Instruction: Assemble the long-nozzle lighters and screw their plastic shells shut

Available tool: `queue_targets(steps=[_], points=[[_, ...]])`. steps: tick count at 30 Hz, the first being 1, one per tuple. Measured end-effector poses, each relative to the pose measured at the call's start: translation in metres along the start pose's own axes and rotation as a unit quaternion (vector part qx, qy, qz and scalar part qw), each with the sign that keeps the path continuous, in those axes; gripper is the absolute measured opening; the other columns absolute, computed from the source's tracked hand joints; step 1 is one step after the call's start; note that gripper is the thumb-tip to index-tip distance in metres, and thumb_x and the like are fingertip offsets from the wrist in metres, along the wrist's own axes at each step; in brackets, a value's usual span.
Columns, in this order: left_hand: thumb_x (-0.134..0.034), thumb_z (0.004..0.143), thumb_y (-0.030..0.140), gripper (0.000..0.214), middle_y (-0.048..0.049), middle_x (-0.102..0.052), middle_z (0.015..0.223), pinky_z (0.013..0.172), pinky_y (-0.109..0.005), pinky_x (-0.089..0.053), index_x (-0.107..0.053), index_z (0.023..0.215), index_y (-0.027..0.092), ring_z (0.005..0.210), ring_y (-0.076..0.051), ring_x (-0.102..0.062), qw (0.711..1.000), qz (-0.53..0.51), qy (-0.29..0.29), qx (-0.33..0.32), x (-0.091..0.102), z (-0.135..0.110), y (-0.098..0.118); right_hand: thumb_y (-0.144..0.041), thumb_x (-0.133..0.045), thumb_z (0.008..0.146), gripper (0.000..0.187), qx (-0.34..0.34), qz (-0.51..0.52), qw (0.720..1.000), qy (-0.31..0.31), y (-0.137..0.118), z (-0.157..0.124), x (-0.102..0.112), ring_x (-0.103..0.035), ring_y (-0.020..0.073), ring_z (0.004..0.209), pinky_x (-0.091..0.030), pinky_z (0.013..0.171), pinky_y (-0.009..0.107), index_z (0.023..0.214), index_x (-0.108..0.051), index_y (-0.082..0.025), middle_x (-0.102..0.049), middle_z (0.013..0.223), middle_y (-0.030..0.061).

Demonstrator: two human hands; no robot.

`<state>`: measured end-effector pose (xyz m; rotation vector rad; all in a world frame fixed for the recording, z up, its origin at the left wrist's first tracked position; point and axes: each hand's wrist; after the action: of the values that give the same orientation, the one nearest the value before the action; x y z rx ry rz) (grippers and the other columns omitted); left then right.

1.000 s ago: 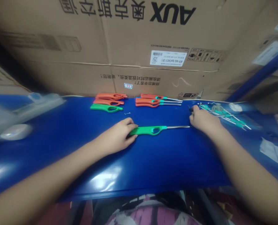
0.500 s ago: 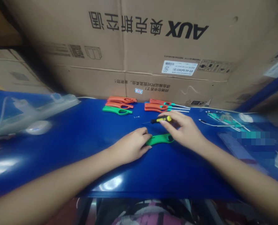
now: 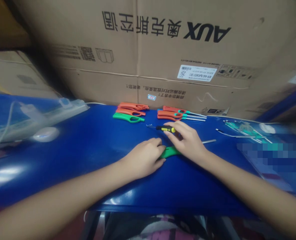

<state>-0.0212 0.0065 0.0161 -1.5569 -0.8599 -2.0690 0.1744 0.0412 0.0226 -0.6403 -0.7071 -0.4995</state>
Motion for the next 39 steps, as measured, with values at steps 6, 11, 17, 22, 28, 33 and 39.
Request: queue_targets(steps=[6, 11, 17, 22, 28, 33, 39], points=[[-0.061, 0.091, 0.028, 0.029, -0.0110, -0.063, 0.099, 0.077, -0.039, -0.056, -0.068, 0.115, 0.014, 0.087, -0.026, -0.063, 1.000, -0.005, -0.001, 0.005, 0.001, 0.000, 0.001, -0.032, -0.058, 0.095, 0.022, -0.036, 0.042, 0.998, 0.041, -0.002, -0.002, 0.004, -0.060, 0.0171, 0.072, -0.051, 0.065, 0.032, 0.113, -0.066, -0.022, -0.069, 0.102, 0.0081], [-0.060, 0.093, 0.029, 0.034, -0.0114, -0.062, 0.104, 0.082, -0.040, -0.057, -0.066, 0.122, 0.013, 0.093, -0.027, -0.065, 0.999, -0.045, -0.015, 0.010, 0.001, 0.000, 0.003, -0.040, -0.062, 0.093, 0.022, -0.165, 0.176, 0.960, 0.142, -0.006, -0.001, 0.025, -0.056, 0.0139, 0.061, -0.045, 0.052, 0.028, 0.103, -0.069, -0.022, -0.067, 0.085, 0.0040], [-0.058, 0.096, 0.032, 0.041, -0.0111, -0.061, 0.112, 0.093, -0.039, -0.054, -0.060, 0.133, 0.015, 0.104, -0.024, -0.062, 0.993, -0.112, 0.016, -0.023, -0.011, 0.002, 0.000, -0.057, -0.062, 0.088, 0.034, -0.279, 0.353, 0.858, 0.249, 0.021, -0.010, 0.048, -0.048, 0.0093, 0.051, -0.035, 0.036, 0.021, 0.095, -0.059, -0.024, -0.053, 0.075, -0.0021], [-0.059, 0.095, 0.032, 0.038, -0.0103, -0.062, 0.114, 0.096, -0.041, -0.052, -0.061, 0.131, 0.018, 0.106, -0.024, -0.060, 0.989, -0.146, 0.030, -0.024, -0.018, 0.005, 0.000, -0.057, -0.065, 0.085, 0.037, -0.383, 0.467, 0.759, 0.243, 0.043, -0.016, 0.047, -0.056, 0.0100, 0.054, -0.045, 0.040, 0.020, 0.091, -0.052, -0.024, -0.059, 0.079, -0.0015], [-0.062, 0.095, 0.032, 0.036, -0.0089, -0.064, 0.114, 0.095, -0.040, -0.051, -0.063, 0.128, 0.018, 0.104, -0.023, -0.060, 0.985, -0.166, 0.046, -0.031, -0.022, 0.006, 0.002, -0.052, -0.060, 0.091, 0.035, -0.431, 0.547, 0.695, 0.179, 0.037, -0.017, 0.036, -0.051, 0.0077, 0.044, -0.046, 0.040, 0.021, 0.085, -0.053, -0.019, -0.067, 0.072, 0.0017], [-0.074, 0.085, 0.039, 0.045, -0.0077, -0.067, 0.116, 0.098, -0.043, -0.049, -0.065, 0.125, 0.019, 0.107, -0.024, -0.061, 0.977, -0.203, 0.068, 0.020, -0.021, 0.006, 0.007, -0.038, -0.077, 0.077, 0.031, -0.415, 0.552, 0.705, 0.165, 0.033, -0.021, 0.029, -0.051, 0.0069, 0.045, -0.045, 0.039, 0.019, 0.083, -0.055, -0.018, -0.068, 0.071, -0.0001], [-0.075, 0.084, 0.031, 0.045, -0.0034, -0.072, 0.108, 0.086, -0.034, -0.053, -0.063, 0.127, 0.022, 0.094, -0.018, -0.065, 0.943, -0.290, 0.115, 0.118, -0.017, 0.003, 0.010, -0.037, -0.080, 0.073, 0.032, -0.408, 0.524, 0.729, 0.164, 0.030, -0.022, 0.025, -0.050, 0.0053, 0.045, -0.046, 0.038, 0.019, 0.080, -0.057, -0.017, -0.068, 0.073, -0.0006]])
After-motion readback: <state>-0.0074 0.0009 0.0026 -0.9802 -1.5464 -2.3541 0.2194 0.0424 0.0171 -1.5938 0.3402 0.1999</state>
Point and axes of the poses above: each hand's wrist, its own z-axis towards the middle knuckle, its own x-axis out of the back of the hand, y = z × x
